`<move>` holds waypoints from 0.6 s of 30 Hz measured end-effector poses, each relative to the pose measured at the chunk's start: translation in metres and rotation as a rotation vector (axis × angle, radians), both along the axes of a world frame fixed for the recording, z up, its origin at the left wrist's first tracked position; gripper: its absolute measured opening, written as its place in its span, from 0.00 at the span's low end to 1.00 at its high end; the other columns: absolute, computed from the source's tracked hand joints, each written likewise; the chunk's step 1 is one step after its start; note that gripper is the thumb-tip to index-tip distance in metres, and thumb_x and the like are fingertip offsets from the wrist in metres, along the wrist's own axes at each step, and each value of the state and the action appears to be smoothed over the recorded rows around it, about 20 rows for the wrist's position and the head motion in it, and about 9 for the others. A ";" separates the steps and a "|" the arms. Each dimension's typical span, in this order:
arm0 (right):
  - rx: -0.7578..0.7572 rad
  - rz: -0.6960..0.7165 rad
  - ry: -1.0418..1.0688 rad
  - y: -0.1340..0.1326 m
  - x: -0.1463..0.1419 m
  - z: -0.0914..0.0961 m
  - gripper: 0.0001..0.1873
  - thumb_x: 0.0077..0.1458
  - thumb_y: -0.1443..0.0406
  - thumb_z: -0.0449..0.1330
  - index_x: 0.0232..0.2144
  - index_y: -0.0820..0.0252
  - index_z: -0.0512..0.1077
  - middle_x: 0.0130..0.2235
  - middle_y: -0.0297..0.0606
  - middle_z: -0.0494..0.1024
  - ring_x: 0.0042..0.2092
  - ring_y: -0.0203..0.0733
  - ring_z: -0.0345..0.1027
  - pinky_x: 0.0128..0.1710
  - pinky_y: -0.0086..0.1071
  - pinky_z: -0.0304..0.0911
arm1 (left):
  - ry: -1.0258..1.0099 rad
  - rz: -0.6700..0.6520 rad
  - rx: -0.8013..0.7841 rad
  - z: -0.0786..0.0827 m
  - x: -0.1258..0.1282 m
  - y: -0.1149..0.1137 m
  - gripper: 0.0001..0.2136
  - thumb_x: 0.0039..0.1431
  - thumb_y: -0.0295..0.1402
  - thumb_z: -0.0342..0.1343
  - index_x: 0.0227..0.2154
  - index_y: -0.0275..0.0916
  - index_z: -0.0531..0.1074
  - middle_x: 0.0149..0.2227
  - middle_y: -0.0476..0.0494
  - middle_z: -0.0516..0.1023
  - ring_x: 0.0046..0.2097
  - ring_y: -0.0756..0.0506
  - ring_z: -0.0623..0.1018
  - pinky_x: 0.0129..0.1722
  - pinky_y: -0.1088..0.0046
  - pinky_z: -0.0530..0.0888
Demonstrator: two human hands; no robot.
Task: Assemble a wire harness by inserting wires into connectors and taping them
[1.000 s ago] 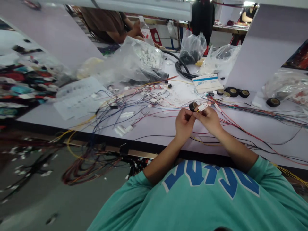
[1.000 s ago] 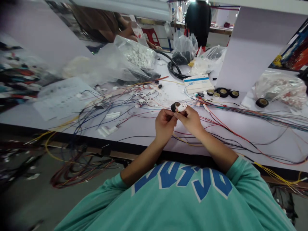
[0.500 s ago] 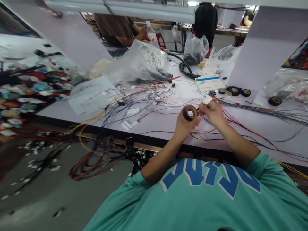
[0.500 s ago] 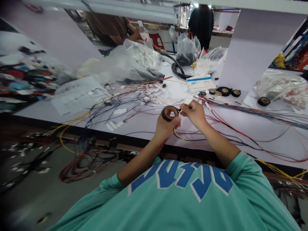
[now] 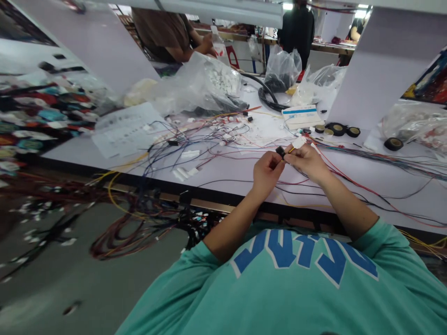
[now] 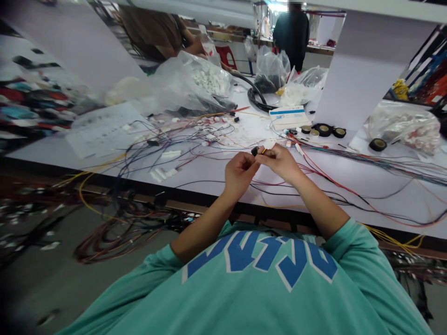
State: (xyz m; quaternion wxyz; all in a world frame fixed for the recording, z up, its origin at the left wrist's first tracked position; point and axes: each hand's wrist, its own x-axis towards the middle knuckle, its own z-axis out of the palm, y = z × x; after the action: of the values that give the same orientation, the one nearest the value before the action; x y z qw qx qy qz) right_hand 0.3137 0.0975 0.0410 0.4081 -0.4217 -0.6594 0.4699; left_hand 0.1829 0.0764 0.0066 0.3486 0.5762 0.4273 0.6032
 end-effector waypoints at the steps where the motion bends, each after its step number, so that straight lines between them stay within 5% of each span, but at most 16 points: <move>1: -0.029 0.016 -0.010 0.000 -0.002 -0.001 0.12 0.44 0.58 0.61 0.24 0.61 0.65 0.15 0.24 0.59 0.18 0.27 0.52 0.19 0.24 0.49 | 0.011 0.025 0.008 0.000 0.001 -0.002 0.09 0.46 0.30 0.58 0.19 0.37 0.63 0.19 0.54 0.61 0.22 0.55 0.61 0.23 0.77 0.59; 5: 0.043 -0.082 0.000 -0.001 -0.004 -0.004 0.09 0.44 0.62 0.60 0.24 0.60 0.64 0.19 0.27 0.65 0.21 0.30 0.61 0.23 0.25 0.57 | -0.226 -0.054 -0.128 0.002 0.002 -0.004 0.15 0.42 0.38 0.63 0.24 0.38 0.62 0.23 0.55 0.65 0.21 0.55 0.66 0.21 0.77 0.64; 8: 0.113 -0.108 -0.019 -0.003 -0.005 -0.005 0.06 0.45 0.64 0.59 0.23 0.60 0.65 0.20 0.28 0.68 0.24 0.31 0.63 0.27 0.26 0.59 | -0.427 -0.239 -0.312 0.009 -0.003 0.003 0.22 0.38 0.48 0.64 0.28 0.38 0.62 0.25 0.53 0.68 0.19 0.54 0.68 0.17 0.77 0.63; 12: 0.061 -0.112 0.029 -0.004 -0.008 -0.009 0.09 0.45 0.62 0.59 0.23 0.60 0.64 0.21 0.30 0.70 0.24 0.32 0.65 0.27 0.27 0.62 | -0.410 -0.489 -0.486 0.014 -0.008 0.010 0.28 0.35 0.55 0.63 0.28 0.36 0.65 0.23 0.51 0.67 0.17 0.54 0.66 0.13 0.78 0.58; 18: -0.118 -0.250 0.133 0.005 -0.005 -0.016 0.14 0.42 0.58 0.62 0.20 0.60 0.63 0.17 0.29 0.67 0.20 0.30 0.61 0.23 0.26 0.59 | -0.119 -0.263 -0.114 -0.001 -0.006 -0.007 0.28 0.28 0.46 0.70 0.31 0.39 0.65 0.29 0.51 0.67 0.27 0.53 0.67 0.24 0.77 0.65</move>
State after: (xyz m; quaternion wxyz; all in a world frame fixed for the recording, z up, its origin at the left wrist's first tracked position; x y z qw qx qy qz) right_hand 0.3084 0.1025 0.0252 0.4809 -0.4915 -0.5445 0.4803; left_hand 0.1767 0.0694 0.0058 0.4814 0.5699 0.3602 0.5601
